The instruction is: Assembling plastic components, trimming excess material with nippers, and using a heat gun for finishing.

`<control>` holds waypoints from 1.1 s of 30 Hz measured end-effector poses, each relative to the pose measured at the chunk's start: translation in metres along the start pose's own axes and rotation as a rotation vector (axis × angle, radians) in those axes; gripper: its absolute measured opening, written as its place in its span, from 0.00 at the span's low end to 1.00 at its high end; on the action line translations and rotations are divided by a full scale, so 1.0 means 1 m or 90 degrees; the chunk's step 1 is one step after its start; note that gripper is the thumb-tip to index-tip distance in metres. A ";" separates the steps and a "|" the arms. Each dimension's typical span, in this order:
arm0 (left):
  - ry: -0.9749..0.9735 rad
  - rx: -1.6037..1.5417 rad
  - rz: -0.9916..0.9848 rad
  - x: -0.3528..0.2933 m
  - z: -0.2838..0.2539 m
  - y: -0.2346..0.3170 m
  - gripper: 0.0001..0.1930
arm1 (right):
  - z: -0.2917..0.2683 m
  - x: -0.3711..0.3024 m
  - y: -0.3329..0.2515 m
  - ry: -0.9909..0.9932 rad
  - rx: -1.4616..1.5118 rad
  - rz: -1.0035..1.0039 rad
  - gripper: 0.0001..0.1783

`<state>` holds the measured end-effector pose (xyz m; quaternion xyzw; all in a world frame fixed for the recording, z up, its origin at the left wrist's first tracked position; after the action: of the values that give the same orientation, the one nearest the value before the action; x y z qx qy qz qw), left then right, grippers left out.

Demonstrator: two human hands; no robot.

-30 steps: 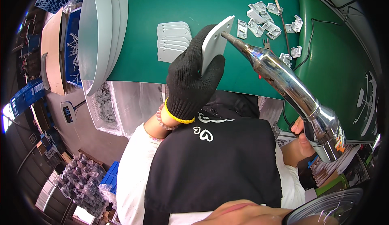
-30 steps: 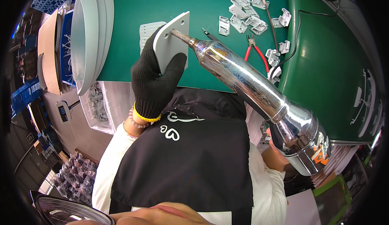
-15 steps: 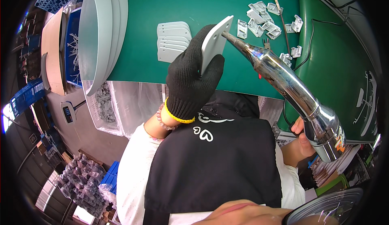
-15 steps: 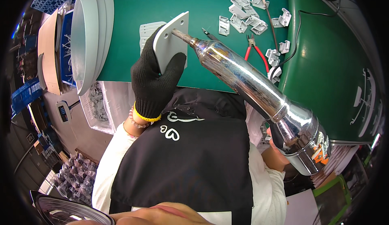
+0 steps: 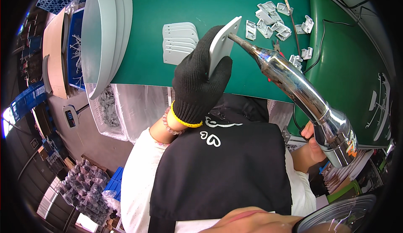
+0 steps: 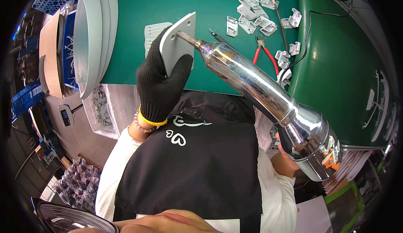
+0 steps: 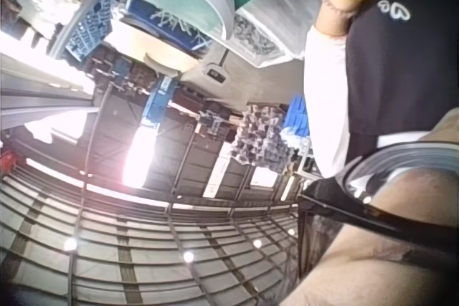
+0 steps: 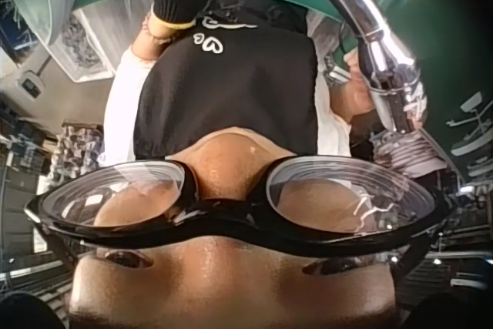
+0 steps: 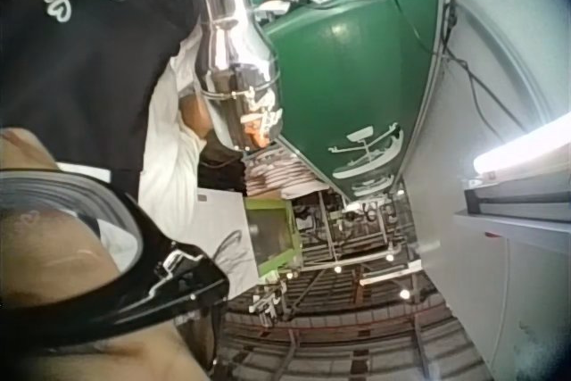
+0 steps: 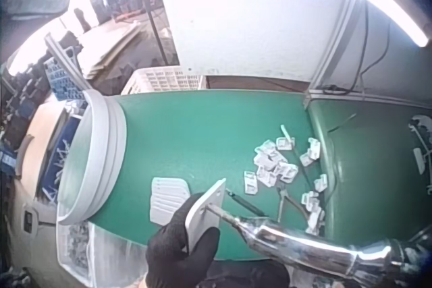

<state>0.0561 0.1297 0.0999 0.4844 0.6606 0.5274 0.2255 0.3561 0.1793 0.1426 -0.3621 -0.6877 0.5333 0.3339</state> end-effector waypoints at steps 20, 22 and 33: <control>-0.175 -0.604 -0.434 0.009 -0.023 0.012 0.27 | -0.003 0.004 -0.001 0.062 -0.085 -0.044 0.19; -0.186 -0.596 -0.438 0.008 -0.023 0.016 0.28 | -0.004 0.006 -0.001 0.048 -0.095 -0.055 0.19; -0.167 -0.618 -0.466 0.006 -0.023 0.014 0.25 | -0.008 0.004 0.003 0.049 -0.056 -0.056 0.20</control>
<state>0.0406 0.1236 0.1216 0.1296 0.4351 0.5923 0.6656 0.3610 0.1874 0.1419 -0.3665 -0.7124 0.4729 0.3668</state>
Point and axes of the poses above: each hand's wrist, its own x-axis towards the middle knuckle, its own z-axis out of the palm, y = z × x, the point moved 2 cm from there along x, towards the middle knuckle, and after that the axes turned 6 degrees about -x, right-handed, at the moved point
